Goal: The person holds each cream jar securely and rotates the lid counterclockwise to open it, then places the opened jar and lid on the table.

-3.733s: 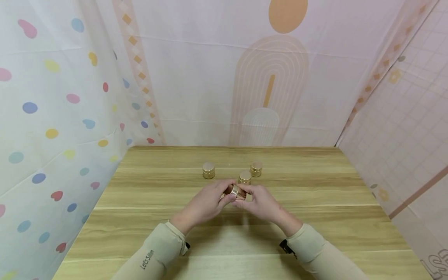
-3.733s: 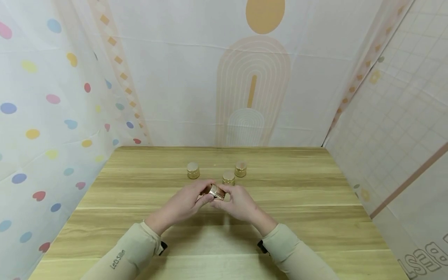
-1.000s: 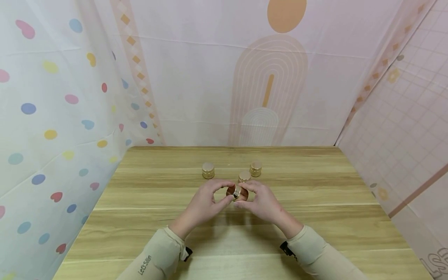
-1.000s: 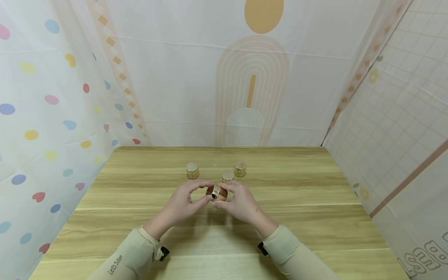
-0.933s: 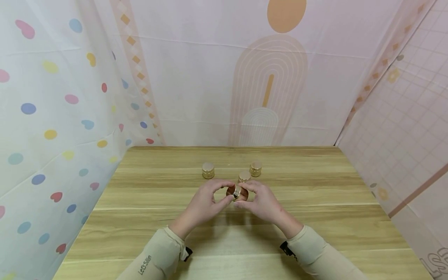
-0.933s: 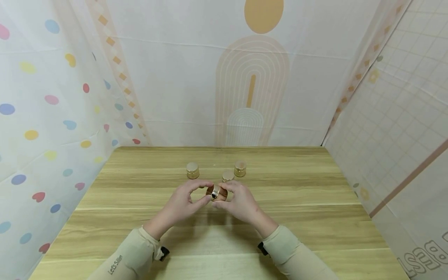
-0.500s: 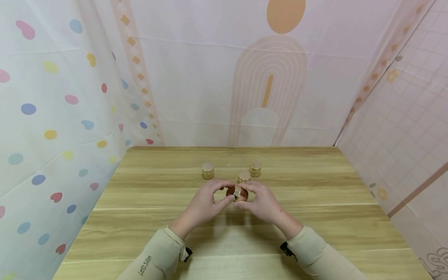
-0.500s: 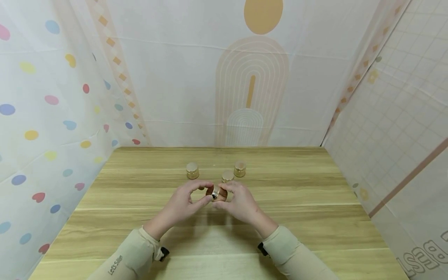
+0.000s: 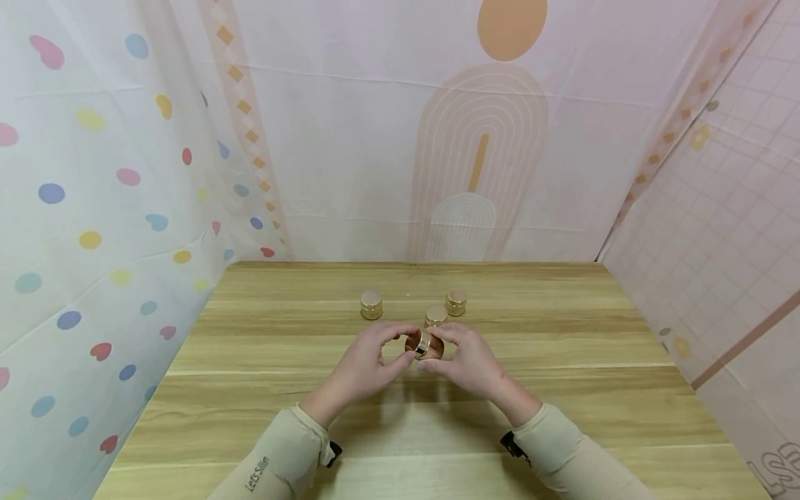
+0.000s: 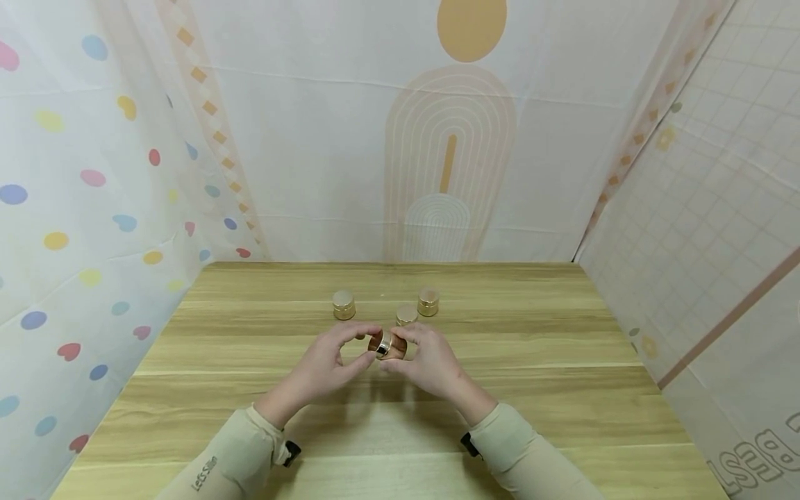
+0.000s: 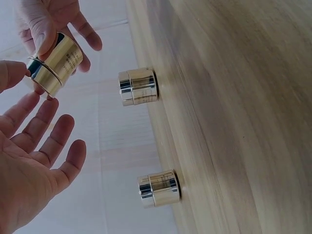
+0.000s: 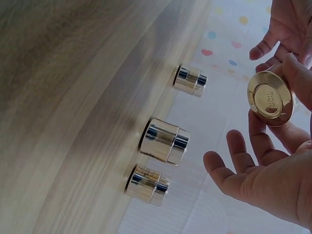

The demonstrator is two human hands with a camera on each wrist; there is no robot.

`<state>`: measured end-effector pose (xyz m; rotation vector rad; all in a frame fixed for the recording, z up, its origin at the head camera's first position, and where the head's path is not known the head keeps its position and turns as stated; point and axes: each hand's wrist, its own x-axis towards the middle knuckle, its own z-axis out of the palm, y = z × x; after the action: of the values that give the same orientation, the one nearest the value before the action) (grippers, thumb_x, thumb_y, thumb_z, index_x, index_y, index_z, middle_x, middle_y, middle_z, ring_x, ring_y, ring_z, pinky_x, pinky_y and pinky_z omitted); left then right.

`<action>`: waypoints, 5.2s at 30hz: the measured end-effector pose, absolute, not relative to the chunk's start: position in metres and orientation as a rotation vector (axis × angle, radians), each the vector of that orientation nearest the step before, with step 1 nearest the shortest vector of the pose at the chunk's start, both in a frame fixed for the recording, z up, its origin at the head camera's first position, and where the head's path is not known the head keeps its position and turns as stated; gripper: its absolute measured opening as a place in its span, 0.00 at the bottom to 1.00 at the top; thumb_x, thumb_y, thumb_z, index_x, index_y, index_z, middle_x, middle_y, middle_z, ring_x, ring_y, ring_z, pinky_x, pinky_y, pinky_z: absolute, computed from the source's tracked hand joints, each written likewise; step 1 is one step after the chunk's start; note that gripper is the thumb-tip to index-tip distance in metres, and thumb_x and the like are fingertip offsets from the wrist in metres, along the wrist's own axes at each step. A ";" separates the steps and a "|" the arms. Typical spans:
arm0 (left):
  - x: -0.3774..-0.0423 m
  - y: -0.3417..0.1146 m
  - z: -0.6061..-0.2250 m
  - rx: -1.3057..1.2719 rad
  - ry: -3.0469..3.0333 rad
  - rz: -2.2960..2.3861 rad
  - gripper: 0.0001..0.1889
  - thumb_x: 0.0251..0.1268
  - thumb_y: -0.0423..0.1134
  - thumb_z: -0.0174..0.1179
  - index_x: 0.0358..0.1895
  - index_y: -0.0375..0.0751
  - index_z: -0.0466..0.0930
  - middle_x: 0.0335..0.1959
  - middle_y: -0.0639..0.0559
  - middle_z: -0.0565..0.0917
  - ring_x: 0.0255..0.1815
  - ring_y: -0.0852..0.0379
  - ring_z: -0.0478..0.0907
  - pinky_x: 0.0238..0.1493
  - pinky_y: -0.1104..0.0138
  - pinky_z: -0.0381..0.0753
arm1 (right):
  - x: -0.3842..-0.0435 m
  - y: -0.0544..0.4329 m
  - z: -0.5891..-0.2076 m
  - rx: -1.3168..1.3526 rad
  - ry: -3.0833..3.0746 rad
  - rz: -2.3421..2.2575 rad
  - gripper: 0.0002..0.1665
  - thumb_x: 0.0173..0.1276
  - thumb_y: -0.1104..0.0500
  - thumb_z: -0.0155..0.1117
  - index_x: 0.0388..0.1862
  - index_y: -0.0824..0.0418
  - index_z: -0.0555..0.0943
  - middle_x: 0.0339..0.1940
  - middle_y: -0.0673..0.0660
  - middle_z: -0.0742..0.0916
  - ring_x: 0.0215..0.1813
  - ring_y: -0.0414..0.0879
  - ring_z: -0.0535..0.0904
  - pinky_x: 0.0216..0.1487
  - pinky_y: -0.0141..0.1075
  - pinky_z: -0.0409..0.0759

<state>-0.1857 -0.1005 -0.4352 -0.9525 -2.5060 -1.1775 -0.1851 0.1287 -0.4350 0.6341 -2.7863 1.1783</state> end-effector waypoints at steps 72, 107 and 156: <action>-0.191 -0.096 -0.433 -0.753 -2.806 -1.255 0.20 0.69 0.55 0.73 0.59 0.54 0.86 0.48 0.59 0.90 0.51 0.52 0.86 0.49 0.60 0.83 | -0.184 0.133 -0.430 0.647 -2.774 1.229 0.30 0.60 0.54 0.85 0.61 0.60 0.88 0.62 0.58 0.90 0.66 0.56 0.85 0.69 0.57 0.83; -0.190 -0.099 -0.426 -1.062 -2.667 -0.877 0.34 0.66 0.46 0.76 0.73 0.40 0.78 0.67 0.46 0.86 0.68 0.46 0.83 0.71 0.49 0.82 | -0.183 0.132 -0.430 0.672 -2.799 1.222 0.31 0.59 0.56 0.86 0.61 0.59 0.87 0.62 0.55 0.90 0.67 0.53 0.84 0.71 0.54 0.82; -0.188 -0.100 -0.436 -0.978 -2.424 -0.437 0.30 0.55 0.47 0.83 0.61 0.48 0.82 0.54 0.53 0.89 0.58 0.50 0.85 0.65 0.50 0.80 | -0.184 0.137 -0.439 0.616 -2.833 1.269 0.30 0.59 0.56 0.85 0.60 0.60 0.85 0.56 0.55 0.91 0.58 0.50 0.85 0.64 0.55 0.84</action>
<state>-0.1876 -0.1004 -0.4362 -0.9777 -2.4244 -0.4367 -0.1838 0.1368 -0.4393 0.6161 -2.8332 1.2690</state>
